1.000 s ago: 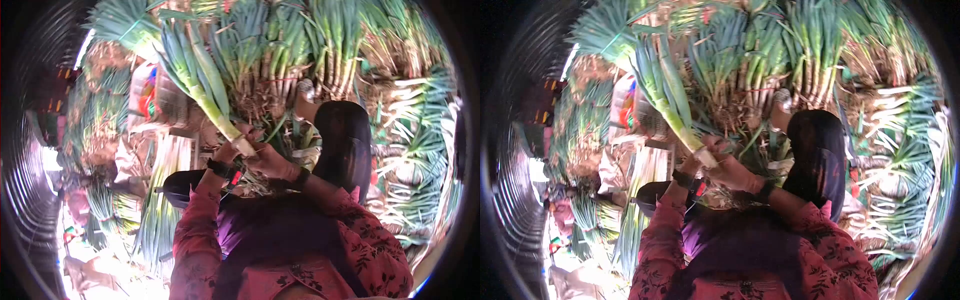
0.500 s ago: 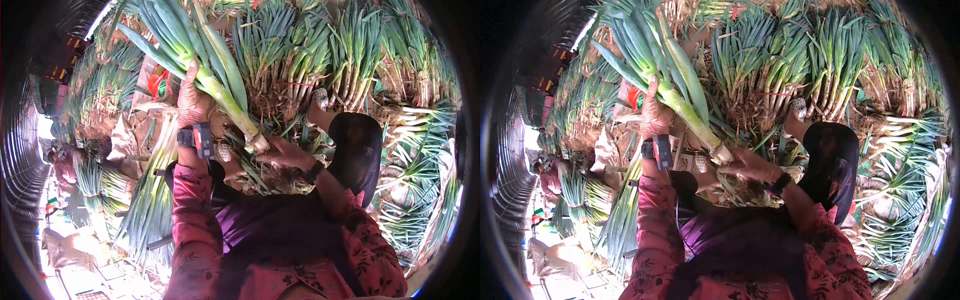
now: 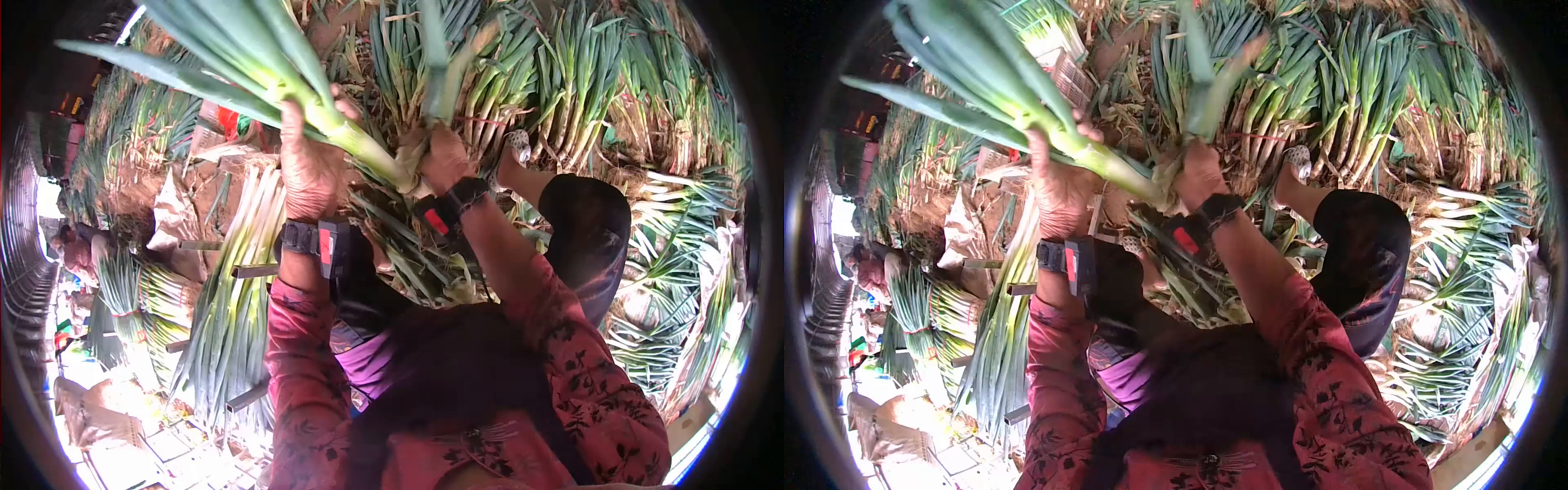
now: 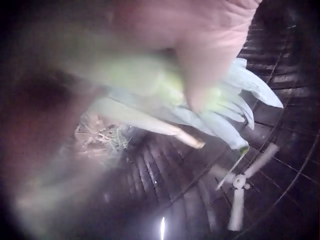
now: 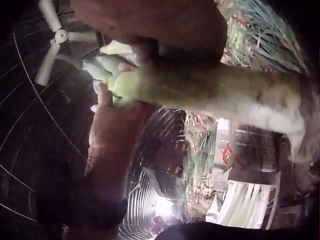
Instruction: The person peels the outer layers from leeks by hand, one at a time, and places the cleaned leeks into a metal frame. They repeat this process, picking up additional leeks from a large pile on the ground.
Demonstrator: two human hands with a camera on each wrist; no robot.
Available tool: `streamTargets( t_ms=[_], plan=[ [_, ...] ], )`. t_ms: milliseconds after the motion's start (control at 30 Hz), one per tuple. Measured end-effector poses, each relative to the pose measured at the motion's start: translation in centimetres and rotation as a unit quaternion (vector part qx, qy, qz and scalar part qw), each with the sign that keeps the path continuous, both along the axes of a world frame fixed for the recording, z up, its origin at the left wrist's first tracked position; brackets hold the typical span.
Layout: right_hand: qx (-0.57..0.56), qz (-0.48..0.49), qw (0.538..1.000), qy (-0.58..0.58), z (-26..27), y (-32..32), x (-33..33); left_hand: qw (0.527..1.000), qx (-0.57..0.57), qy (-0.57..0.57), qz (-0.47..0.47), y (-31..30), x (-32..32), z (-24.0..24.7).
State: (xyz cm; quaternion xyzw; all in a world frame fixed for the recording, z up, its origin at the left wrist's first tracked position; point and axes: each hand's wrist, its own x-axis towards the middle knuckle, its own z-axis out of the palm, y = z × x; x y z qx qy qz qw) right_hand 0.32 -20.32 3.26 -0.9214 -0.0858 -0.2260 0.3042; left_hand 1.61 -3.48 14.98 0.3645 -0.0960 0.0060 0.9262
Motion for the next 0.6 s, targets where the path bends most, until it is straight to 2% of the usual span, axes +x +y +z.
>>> streamTargets(
  t_ms=[100,133,167,200,233,267,300,333,367,433,500,533,567,600],
  plan=[
    [0.121,-0.048,0.976,0.173,-3.6,0.3,0.4,0.998,-0.059,0.01,-0.004,3.3,1.6,-1.6],
    [0.157,-0.064,0.958,0.229,-5.4,0.0,0.4,0.999,-0.028,0.021,0.041,3.7,1.6,-2.1],
    [0.015,0.019,0.978,0.205,-10.2,-1.9,-1.3,0.999,-0.037,0.018,0.02,4.7,1.7,-2.7],
    [-0.126,0.101,0.971,0.177,-14.2,-4.5,-4.3,0.999,-0.03,0.006,0.036,6.0,1.1,-2.8],
    [-0.14,0.08,0.926,0.341,-12.7,-6.3,-7.0,0.998,-0.023,-0.014,0.05,7.3,1.2,-2.5],
    [-0.166,0.109,0.945,0.26,-21.7,-10.8,-10.6,0.997,-0.03,-0.029,0.061,8.8,1.6,-2.4],
    [-0.24,0.06,0.919,0.307,-29.2,-14.8,-14.0,0.996,-0.037,-0.042,0.077,10.1,1.7,-2.3],
    [-0.312,0.011,0.882,0.352,-33.0,-17.1,-16.3,0.994,-0.093,-0.033,0.055,10.9,1.5,-1.6],
    [-0.413,0.107,0.73,0.533,-24.6,-15.3,-14.3,0.992,-0.11,-0.046,0.051,12.1,2.0,-1.9],
    [-0.434,0.122,0.745,0.492,-22.4,-14.8,-11.8,0.984,-0.163,-0.056,0.044,12.3,2.2,-2.4],
    [-0.308,0.167,0.854,0.386,-21.8,-13.1,-6.5,0.986,-0.158,-0.041,0.041,12.8,2.2,-3.1],
    [-0.12,0.136,0.925,0.335,-18.4,-10.9,-4.8,0.988,-0.149,-0.032,0.032,12.8,2.5,-3.2],
    [0.076,0.098,0.956,0.267,-13.0,-7.8,-3.2,0.988,-0.149,-0.033,0.031,12.8,2.9,-3.7],
    [0.205,0.142,0.936,0.248,-8.0,-4.7,-2.1,0.991,-0.128,-0.02,0.042,13.0,3.2,-4.4]
  ],
)
